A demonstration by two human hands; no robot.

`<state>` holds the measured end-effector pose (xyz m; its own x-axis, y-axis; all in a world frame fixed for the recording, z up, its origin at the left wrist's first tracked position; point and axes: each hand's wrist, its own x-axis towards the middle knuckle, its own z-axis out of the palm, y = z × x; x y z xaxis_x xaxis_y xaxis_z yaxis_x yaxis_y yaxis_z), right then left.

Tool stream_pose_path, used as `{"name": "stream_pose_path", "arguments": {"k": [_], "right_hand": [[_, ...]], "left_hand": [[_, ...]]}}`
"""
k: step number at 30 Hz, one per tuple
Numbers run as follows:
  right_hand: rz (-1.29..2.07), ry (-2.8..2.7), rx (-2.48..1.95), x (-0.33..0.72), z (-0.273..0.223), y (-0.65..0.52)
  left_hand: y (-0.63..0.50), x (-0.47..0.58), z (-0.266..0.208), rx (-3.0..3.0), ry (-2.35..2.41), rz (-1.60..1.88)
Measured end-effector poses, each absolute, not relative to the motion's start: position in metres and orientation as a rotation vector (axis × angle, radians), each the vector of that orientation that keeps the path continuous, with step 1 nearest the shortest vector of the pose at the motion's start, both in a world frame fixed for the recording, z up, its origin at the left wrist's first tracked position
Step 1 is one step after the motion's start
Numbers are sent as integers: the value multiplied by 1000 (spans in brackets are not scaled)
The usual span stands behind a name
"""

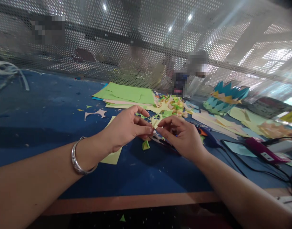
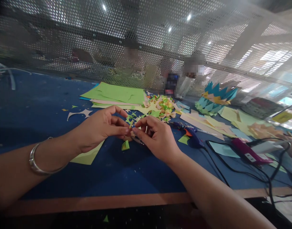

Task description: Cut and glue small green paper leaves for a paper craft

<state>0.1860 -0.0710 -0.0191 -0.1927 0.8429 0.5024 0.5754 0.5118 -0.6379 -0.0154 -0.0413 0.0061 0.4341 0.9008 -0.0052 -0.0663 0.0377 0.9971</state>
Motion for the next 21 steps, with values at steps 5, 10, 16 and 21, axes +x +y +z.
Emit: {"name": "stream_pose_path", "arguments": {"k": [5, 10, 16, 21], "right_hand": [[564, -1855, -1173, 183, -18, -71], [622, -1814, -1135, 180, -15, -71], [612, -1807, -1136, 178, -16, -71], [609, -1793, -1139, 177, -17, -71]], "left_hand": [[-40, -16, 4, 1345, 831, 877], [-42, -14, 3, 1434, 845, 869], [-43, -15, 3, 1543, 872, 864], [-41, -17, -1, 1626, 847, 849]]}}
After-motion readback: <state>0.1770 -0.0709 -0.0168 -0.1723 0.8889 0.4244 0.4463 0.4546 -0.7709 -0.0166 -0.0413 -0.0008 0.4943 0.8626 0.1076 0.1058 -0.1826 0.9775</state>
